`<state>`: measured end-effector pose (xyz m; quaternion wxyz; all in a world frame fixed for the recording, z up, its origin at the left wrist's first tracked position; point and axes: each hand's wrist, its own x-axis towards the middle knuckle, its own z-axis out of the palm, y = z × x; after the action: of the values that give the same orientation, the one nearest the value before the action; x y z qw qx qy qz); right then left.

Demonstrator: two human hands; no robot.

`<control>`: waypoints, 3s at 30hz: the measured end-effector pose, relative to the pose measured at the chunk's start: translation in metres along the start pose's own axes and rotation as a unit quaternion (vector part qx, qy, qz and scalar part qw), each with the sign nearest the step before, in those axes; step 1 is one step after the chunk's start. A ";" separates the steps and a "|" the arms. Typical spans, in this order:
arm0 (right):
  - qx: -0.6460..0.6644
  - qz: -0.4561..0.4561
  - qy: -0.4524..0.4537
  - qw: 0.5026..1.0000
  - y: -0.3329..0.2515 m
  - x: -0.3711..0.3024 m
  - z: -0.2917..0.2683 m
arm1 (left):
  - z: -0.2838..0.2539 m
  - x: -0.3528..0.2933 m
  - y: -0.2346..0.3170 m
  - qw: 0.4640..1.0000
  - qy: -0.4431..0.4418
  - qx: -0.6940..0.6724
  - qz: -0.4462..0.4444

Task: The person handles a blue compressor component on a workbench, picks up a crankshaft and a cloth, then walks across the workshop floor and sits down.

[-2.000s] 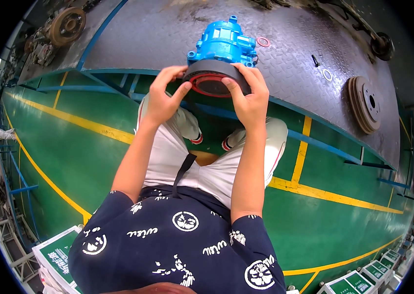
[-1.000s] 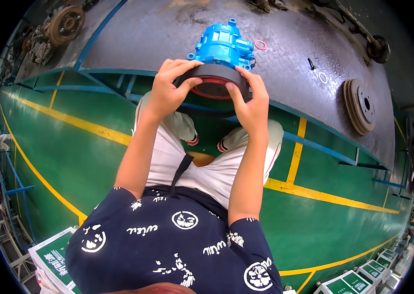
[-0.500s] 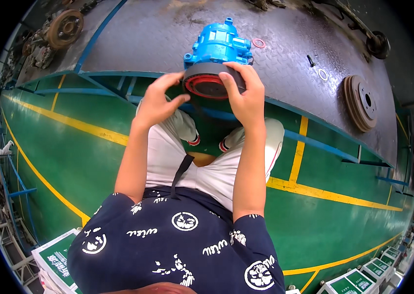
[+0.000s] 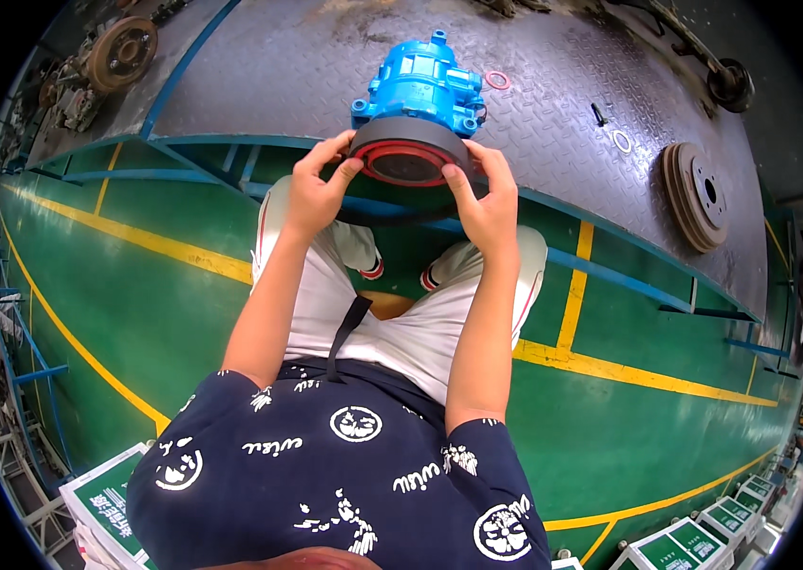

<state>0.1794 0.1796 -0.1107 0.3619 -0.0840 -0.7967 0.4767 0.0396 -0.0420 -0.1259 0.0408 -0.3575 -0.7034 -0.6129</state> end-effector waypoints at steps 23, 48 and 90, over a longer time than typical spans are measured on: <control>-0.002 0.014 -0.049 0.999 -0.018 0.009 -0.014 | 0.003 0.015 0.014 0.998 0.006 0.026 0.063; -0.052 -0.061 0.030 0.996 -0.049 0.016 0.008 | -0.008 0.028 0.024 0.984 -0.008 0.121 0.131; 0.149 0.070 0.014 0.986 0.000 -0.010 -0.011 | 0.003 0.010 0.001 0.980 0.050 0.140 0.135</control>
<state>0.1943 0.1824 -0.1127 0.3467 -0.0913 -0.7037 0.6134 0.0341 -0.0352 -0.1210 0.2078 -0.4087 -0.7247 -0.5143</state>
